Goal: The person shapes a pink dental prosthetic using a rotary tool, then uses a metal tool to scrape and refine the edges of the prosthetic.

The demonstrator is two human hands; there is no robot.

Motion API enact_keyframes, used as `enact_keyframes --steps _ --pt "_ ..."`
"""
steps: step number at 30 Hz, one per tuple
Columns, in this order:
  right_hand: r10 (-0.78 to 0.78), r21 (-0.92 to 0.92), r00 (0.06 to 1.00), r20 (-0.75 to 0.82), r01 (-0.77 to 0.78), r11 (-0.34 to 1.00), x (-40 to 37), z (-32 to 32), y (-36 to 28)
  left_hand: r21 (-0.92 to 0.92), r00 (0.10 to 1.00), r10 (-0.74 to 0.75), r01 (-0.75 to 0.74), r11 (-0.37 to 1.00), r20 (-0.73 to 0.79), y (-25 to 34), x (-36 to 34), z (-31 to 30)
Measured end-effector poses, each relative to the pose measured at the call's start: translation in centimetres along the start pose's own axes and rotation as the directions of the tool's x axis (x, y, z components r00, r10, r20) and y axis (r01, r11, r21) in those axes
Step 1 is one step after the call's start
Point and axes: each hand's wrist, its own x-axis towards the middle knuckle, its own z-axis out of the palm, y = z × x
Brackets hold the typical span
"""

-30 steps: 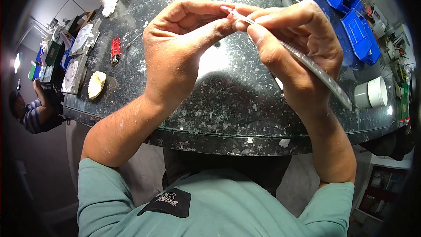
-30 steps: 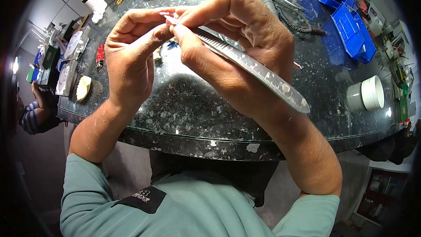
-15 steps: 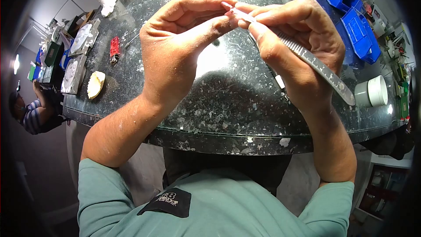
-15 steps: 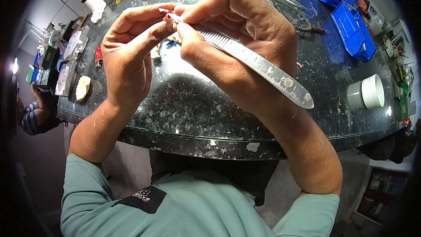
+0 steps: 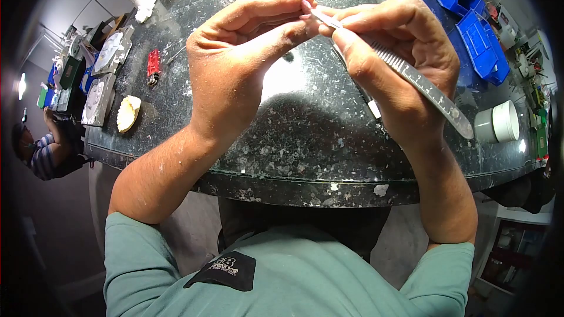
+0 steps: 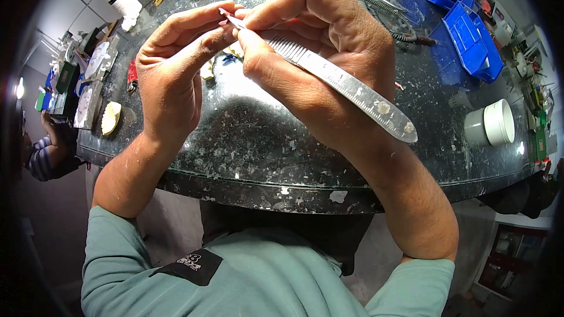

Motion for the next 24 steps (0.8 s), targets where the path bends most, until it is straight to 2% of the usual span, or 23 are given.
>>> enact_keyframes --steps 6,8,9,11,17,20,21,23,24 --pt "-0.031 -0.01 0.999 -0.021 0.031 0.999 0.0 -0.4 0.3 -0.027 0.999 -0.033 0.033 0.999 0.014 -0.2 0.2 -0.1" --pt "-0.027 0.003 0.999 -0.035 0.027 1.0 0.0 -0.6 0.5 -0.135 0.996 -0.082 0.086 0.987 0.036 -0.3 0.3 0.0" --pt "-0.071 -0.025 0.997 -0.037 0.07 0.997 0.1 -0.8 0.7 -0.136 0.996 -0.081 0.085 0.987 0.036 -0.5 0.4 0.0" --pt "-0.117 -0.053 0.992 -0.037 0.115 0.992 0.2 -0.8 0.9 -0.298 0.994 -0.097 0.105 0.949 0.043 -0.8 0.6 0.1" --pt "-0.112 -0.099 0.992 -0.066 0.105 0.99 0.3 -0.3 0.6 -0.273 0.989 -0.087 0.117 0.955 0.117 -0.8 0.6 -0.2" --pt "-0.07 -0.121 0.982 -0.178 0.049 0.991 0.6 -0.1 0.7 -0.294 0.987 -0.137 0.156 0.943 0.084 -0.5 0.7 -0.1" --pt "-0.07 -0.122 0.982 -0.177 0.049 0.991 0.7 -0.1 0.8 -0.295 0.987 -0.136 0.156 0.943 0.084 -0.6 0.7 -0.1" --pt "0.045 -0.026 0.982 -0.181 -0.05 0.998 0.6 -0.3 1.2 -0.309 0.989 -0.11 0.135 0.941 0.099 -0.7 0.8 -0.2" --pt "0.055 -0.117 0.989 -0.139 -0.071 0.991 0.3 -0.5 1.4 -0.309 0.989 -0.11 0.136 0.941 0.1 -0.8 0.8 -0.2"
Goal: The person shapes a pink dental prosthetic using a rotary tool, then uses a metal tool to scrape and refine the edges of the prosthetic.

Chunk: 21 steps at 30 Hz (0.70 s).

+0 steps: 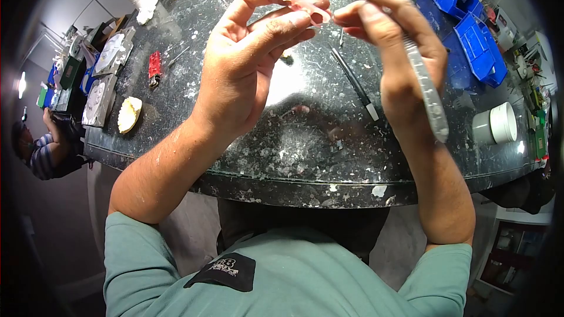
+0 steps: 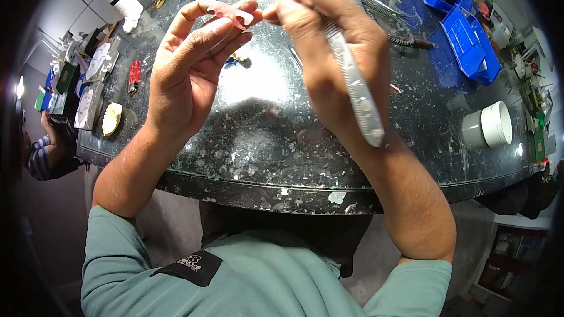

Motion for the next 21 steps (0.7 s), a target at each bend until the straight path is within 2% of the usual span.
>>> enact_keyframes --steps 1,3,5,10,12,14,16,18,19,21 --pt "0.007 -0.07 0.998 0.066 -0.002 0.998 -0.1 0.0 0.1 -0.023 1.0 0.018 -0.018 1.0 -0.003 -0.1 0.0 0.0" --pt "0.095 0.099 0.991 0.091 -0.104 0.99 -0.4 0.5 -0.2 -0.046 0.999 0.038 -0.038 0.998 -0.007 -0.3 -0.1 0.0" --pt "0.129 0.097 0.987 0.092 -0.137 0.986 -0.4 0.3 -0.2 -0.145 1.0 0.001 -0.002 0.989 -0.007 -0.4 -0.2 -0.1" --pt "0.182 0.116 0.979 0.09 -0.191 0.975 -0.3 0.2 -0.3 -0.08 0.999 -0.029 0.031 0.996 0.027 -0.6 -0.2 -0.5" --pt "0.203 0.179 0.976 0.078 -0.214 0.96 -0.4 0.2 -0.3 -0.06 0.999 -0.033 0.034 0.998 0.018 -0.6 -0.2 -0.2" --pt "0.186 0.211 0.979 0.085 -0.2 0.957 -0.4 0.3 0.1 -0.048 0.995 -0.038 0.034 0.998 -0.089 -0.4 -0.3 0.7" --pt "0.17 0.244 0.981 0.092 -0.187 0.951 -0.4 0.3 0.0 -0.022 0.998 -0.015 0.013 1.0 -0.067 -0.6 -0.3 0.4" --pt "0.218 0.19 0.972 0.085 -0.231 0.954 -0.4 0.3 -0.8 0.004 0.999 0.007 -0.006 1.0 -0.044 -0.6 -0.3 0.3" --pt "0.173 0.089 0.984 0.032 -0.176 0.98 -0.2 0.4 -0.7 -0.017 0.998 -0.032 0.031 0.999 -0.05 -0.4 -0.3 0.3" --pt "0.14 0.21 0.99 -0.008 -0.135 0.968 0.3 -0.3 -0.4 -0.04 0.996 -0.069 0.066 0.997 -0.058 0.0 -0.3 0.3"
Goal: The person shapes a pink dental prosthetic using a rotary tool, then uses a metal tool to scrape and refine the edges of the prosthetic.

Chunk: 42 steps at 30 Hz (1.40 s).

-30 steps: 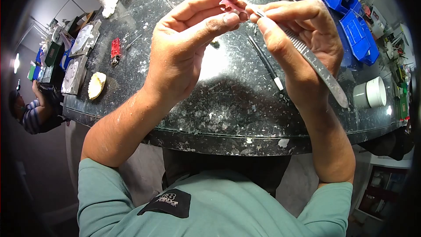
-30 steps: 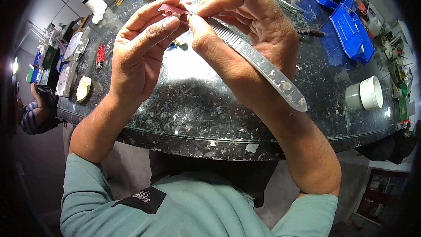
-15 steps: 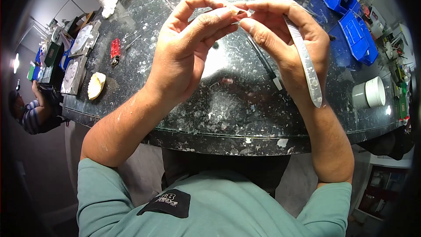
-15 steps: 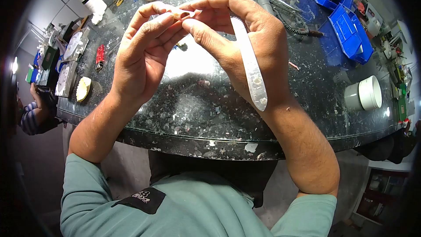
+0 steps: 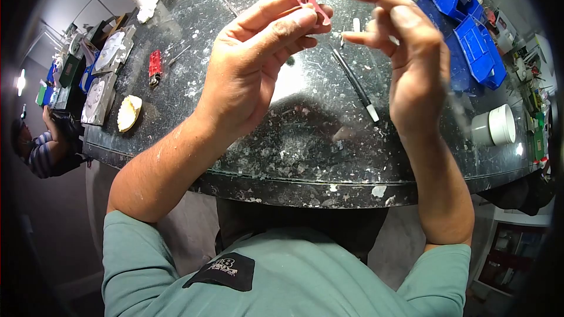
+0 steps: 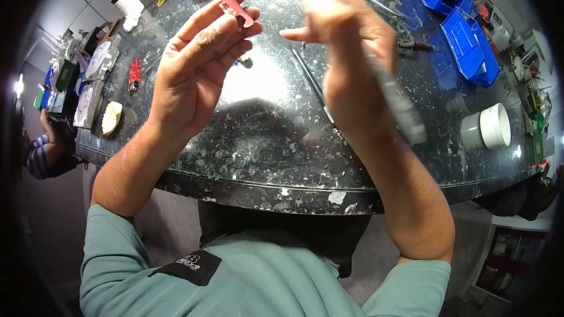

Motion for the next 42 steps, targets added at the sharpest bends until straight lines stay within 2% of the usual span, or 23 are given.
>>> enact_keyframes --steps 1,2,3,5,7,8,12,15,18,22,24,26,31,33,34,36,42 --pt "-0.065 -0.05 0.998 0.024 0.066 0.997 0.2 -0.5 0.2 -0.009 0.999 -0.027 0.028 1.0 0.024 0.2 0.0 -0.1" --pt "-0.088 -0.033 0.993 0.073 0.091 0.995 0.4 -1.1 0.4 -0.016 0.997 -0.055 0.055 0.998 0.048 0.3 -0.1 -0.1" --pt "-0.078 0.041 0.996 0.043 0.076 0.996 0.3 -0.4 -0.1 -0.015 0.997 -0.053 0.053 0.998 0.047 0.3 0.0 -0.3" --pt "-0.065 0.113 0.998 0.013 0.063 0.992 0.0 0.1 -0.5 -0.164 0.996 -0.055 0.067 0.984 0.074 -0.1 0.2 -0.7" --pt "-0.145 -0.032 0.974 0.175 0.153 0.988 -0.2 -0.2 -0.3 -0.19 0.994 -0.059 0.075 0.979 0.087 0.0 0.5 -0.8" --pt "-0.145 -0.031 0.973 0.177 0.153 0.988 -0.2 -0.2 -0.3 -0.215 0.993 -0.064 0.084 0.973 0.099 0.1 0.6 -0.9" --pt "-0.142 -0.027 0.966 0.215 0.151 0.988 -0.4 0.0 -0.5 -0.173 0.996 -0.053 0.064 0.983 0.068 0.3 0.8 -0.8" --pt "-0.208 -0.08 0.951 0.229 0.231 0.97 -0.4 0.1 -0.2 -0.147 0.997 -0.026 0.036 0.988 0.07 0.1 0.8 -0.8" --pt "-0.214 -0.066 0.947 0.239 0.236 0.969 -0.4 0.0 0.1 -0.111 0.998 -0.049 0.053 0.992 0.038 0.2 0.9 -0.7" --pt "-0.216 -0.069 0.945 0.245 0.24 0.968 -0.5 0.1 0.1 -0.118 0.99 -0.11 0.12 0.986 0.087 0.4 1.3 -1.6" --pt "-0.207 -0.049 0.944 0.256 0.227 0.973 -0.5 0.1 0.1 -0.13 0.985 -0.143 0.155 0.979 0.101 0.5 1.5 -2.4" --pt "-0.194 -0.04 0.949 0.249 0.21 0.977 -0.6 0.2 0.2 -0.068 0.97 -0.155 0.17 0.983 0.187 0.4 1.6 -3.1" --pt "-0.165 -0.018 0.955 0.247 0.174 0.984 -0.7 0.2 0.3 -0.062 0.972 -0.14 0.154 0.986 0.188 0.4 1.6 -3.0" --pt "-0.039 0.05 0.97 0.24 0.028 0.998 -0.7 0.0 0.1 -0.045 0.973 -0.14 0.15 0.988 0.184 0.5 1.6 -2.9" --pt "-0.038 0.049 0.97 0.24 0.027 0.998 -0.7 0.0 0.0 -0.044 0.97 -0.142 0.153 0.987 0.199 0.6 1.6 -3.0" --pt "0.047 0.087 0.967 0.252 -0.071 0.994 -0.5 -0.2 -0.1 -0.043 0.966 -0.144 0.157 0.987 0.214 0.6 1.6 -3.0" --pt "0.11 0.108 0.955 0.276 -0.144 0.984 -0.4 -0.4 -0.2 -0.053 0.967 -0.147 0.161 0.985 0.206 0.6 1.6 -2.8"
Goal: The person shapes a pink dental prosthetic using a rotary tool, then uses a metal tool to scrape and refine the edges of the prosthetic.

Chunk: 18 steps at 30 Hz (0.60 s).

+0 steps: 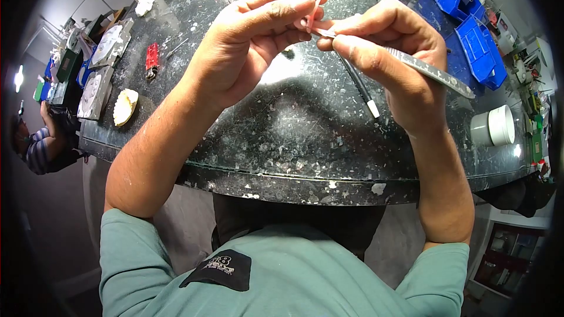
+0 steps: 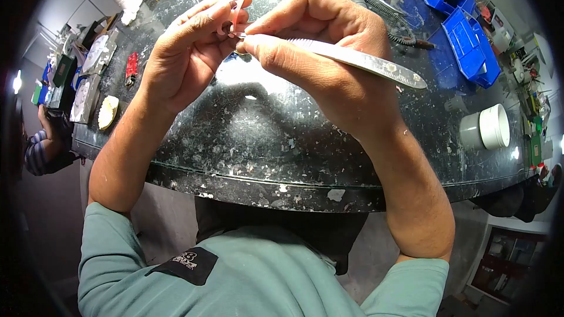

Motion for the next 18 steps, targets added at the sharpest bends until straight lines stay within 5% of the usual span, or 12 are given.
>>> enact_keyframes --steps 8,12,16,18 --pt "0.08 0.055 0.992 0.098 -0.086 0.995 -0.2 0.5 -0.2 0.026 0.998 0.027 -0.026 0.999 -0.056 -0.1 0.3 -0.7" --pt "-0.1 0.007 0.992 0.074 0.1 0.995 0.3 -0.1 0.3 -0.098 0.997 0.053 -0.059 0.993 -0.064 -0.1 0.2 0.4" --pt "-0.198 -0.021 0.973 -0.118 0.197 0.98 0.5 0.1 0.1 -0.099 0.994 0.095 -0.1 0.99 -0.053 -0.1 0.3 -0.8" --pt "-0.085 -0.058 0.966 -0.245 0.073 0.996 0.6 0.4 -0.4 -0.024 0.985 0.138 -0.141 0.99 -0.106 0.0 0.1 -0.2"
